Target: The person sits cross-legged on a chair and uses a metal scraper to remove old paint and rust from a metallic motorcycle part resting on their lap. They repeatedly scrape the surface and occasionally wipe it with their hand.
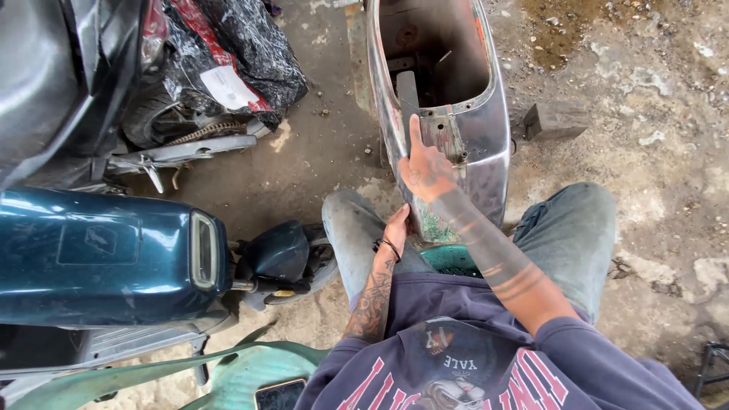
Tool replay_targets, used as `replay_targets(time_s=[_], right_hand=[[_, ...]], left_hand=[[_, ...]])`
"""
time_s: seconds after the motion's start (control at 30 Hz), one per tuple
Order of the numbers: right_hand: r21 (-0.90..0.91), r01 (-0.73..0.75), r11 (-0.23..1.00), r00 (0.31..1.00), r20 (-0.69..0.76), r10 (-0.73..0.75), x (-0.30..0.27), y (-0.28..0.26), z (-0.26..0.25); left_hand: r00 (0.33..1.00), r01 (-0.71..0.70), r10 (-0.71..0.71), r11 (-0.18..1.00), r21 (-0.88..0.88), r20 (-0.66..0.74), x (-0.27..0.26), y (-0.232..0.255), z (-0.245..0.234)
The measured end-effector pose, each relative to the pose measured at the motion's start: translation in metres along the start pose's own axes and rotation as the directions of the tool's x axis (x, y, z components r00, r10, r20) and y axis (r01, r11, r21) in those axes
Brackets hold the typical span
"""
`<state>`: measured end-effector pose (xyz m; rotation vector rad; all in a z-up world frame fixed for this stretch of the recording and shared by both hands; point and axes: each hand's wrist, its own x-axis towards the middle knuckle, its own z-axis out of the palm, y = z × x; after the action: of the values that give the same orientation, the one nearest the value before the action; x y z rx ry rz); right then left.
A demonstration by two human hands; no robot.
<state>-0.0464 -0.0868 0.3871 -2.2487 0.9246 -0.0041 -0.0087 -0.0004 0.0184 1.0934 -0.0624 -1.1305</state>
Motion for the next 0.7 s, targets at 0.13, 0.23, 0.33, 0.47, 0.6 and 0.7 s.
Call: replay_targets(time_s=[0.13,0.23,0.33,0.47,0.6,0.7], right_hand=[[-0.024,-0.038,0.999,0.999,0.031,0.039,-0.024,-0.003,0.001],[-0.097,-0.047,0.994,0.996,0.073,0.055,-0.067,0.023,0.001],[-0.154,-0.044,0.987,0.994,0.092,0.058,-0.101,0.045,0.000],[-0.164,-0.050,0.985,0.990,0.123,0.071,-0.087,0.037,-0.004],[-0.124,0.062,0.990,0.996,0.070,-0.053,-0.016,0.020,0.007],[-0.119,0.182,0.976,0.982,-0.034,-0.187,0.028,0.007,0.015]], left_hand=[[1.000,0.011,-0.011,1.000,0.007,0.003,-0.035,0.037,0.018],[0.999,0.024,-0.024,0.999,-0.027,0.021,-0.017,0.017,0.011],[0.999,0.032,-0.031,0.998,-0.049,0.020,0.014,-0.027,-0.013],[0.999,0.017,-0.015,0.999,-0.051,0.032,-0.037,0.037,0.030],[0.999,-0.025,0.026,1.000,-0.013,0.044,-0.005,0.001,0.005],[0.998,-0.051,0.051,0.998,-0.036,0.025,-0.021,0.023,0.017]])
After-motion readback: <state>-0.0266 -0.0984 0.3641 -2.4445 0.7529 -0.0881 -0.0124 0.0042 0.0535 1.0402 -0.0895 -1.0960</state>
